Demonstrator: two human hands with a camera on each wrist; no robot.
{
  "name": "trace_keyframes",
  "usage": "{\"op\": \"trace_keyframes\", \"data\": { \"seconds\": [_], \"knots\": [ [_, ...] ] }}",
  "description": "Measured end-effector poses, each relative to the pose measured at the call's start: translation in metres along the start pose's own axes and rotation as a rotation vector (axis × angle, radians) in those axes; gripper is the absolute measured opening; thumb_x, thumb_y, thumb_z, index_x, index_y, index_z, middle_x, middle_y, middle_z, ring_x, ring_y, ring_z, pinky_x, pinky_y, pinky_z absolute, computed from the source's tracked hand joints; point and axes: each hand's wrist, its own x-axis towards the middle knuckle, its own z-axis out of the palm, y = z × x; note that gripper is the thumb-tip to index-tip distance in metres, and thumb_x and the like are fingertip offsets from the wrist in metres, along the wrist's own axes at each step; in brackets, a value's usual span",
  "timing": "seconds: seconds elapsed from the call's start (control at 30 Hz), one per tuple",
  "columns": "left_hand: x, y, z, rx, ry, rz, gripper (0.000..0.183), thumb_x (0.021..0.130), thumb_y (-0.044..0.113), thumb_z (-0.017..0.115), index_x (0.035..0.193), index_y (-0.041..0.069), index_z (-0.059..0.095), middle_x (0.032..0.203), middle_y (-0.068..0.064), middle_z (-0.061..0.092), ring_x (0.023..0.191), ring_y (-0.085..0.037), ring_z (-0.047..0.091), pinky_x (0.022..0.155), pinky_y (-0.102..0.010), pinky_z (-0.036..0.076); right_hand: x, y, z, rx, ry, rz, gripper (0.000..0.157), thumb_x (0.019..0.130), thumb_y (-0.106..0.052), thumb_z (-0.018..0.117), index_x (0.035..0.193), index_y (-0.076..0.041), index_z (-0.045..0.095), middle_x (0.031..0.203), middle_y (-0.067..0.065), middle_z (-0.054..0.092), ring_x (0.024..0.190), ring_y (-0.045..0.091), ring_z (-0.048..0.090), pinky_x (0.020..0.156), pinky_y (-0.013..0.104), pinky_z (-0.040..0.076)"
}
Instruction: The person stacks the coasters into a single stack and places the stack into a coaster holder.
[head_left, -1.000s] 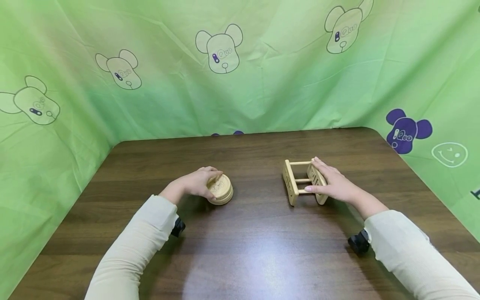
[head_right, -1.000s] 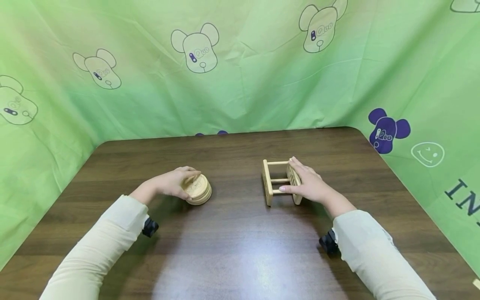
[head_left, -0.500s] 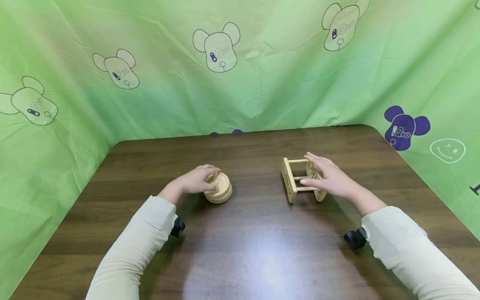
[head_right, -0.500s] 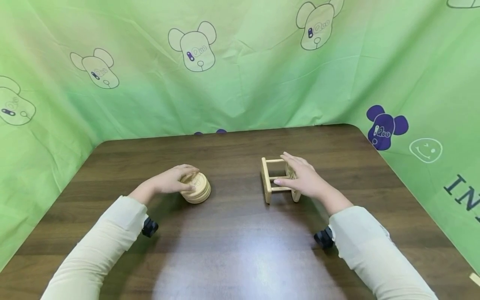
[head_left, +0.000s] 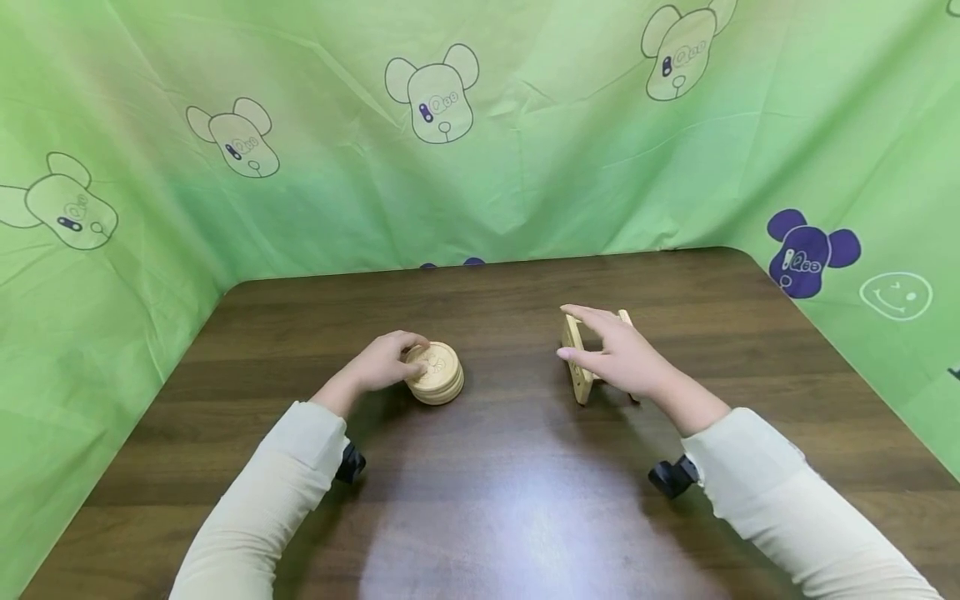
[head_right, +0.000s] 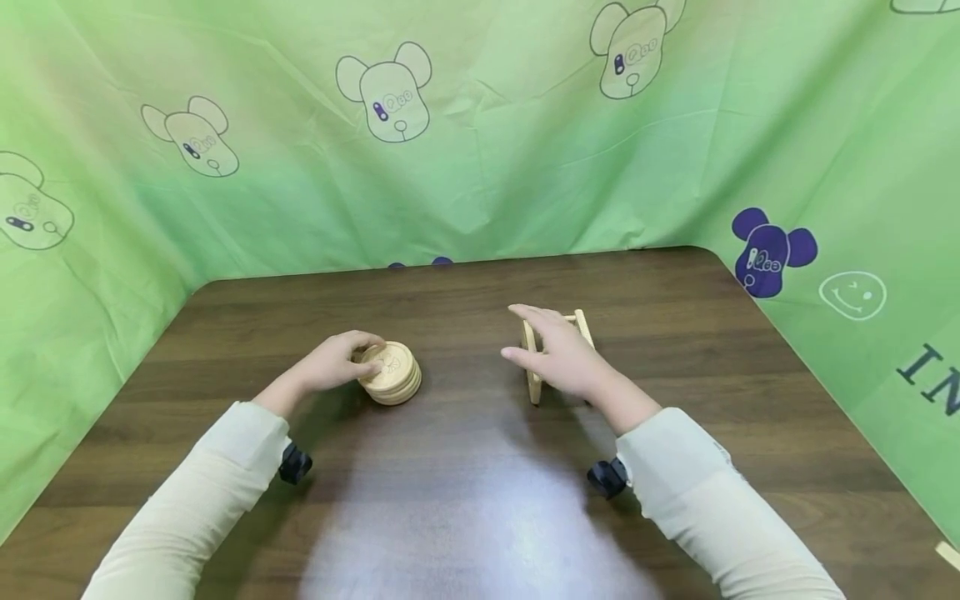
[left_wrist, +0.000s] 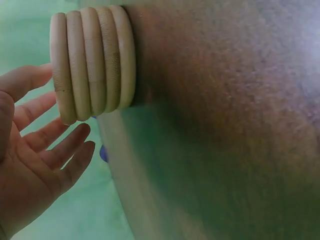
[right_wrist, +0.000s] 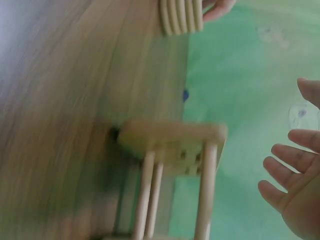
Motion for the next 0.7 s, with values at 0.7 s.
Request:
{"op": "trace_keyframes", "data": {
  "seconds": [0.7],
  "knots": [
    [-0.002, -0.007, 0.008, -0.278, 0.004, -0.15, 0.036, 0.078, 0.01, 0.061, 0.112, 0.002, 0.051, 0.109, -0.017, 0.05, 0.099, -0.027, 0.048, 0.08, -0.034, 0.038, 0.024, -0.023, 0.07, 0.172, -0.184, -0.025, 0.055, 0.08, -0.023, 0.061, 0.125, 0.002, 0.041, 0.12, 0.019, 0.047, 0.107, 0.032, 0.045, 0.088, 0.041, 0.035]
  ]
}}
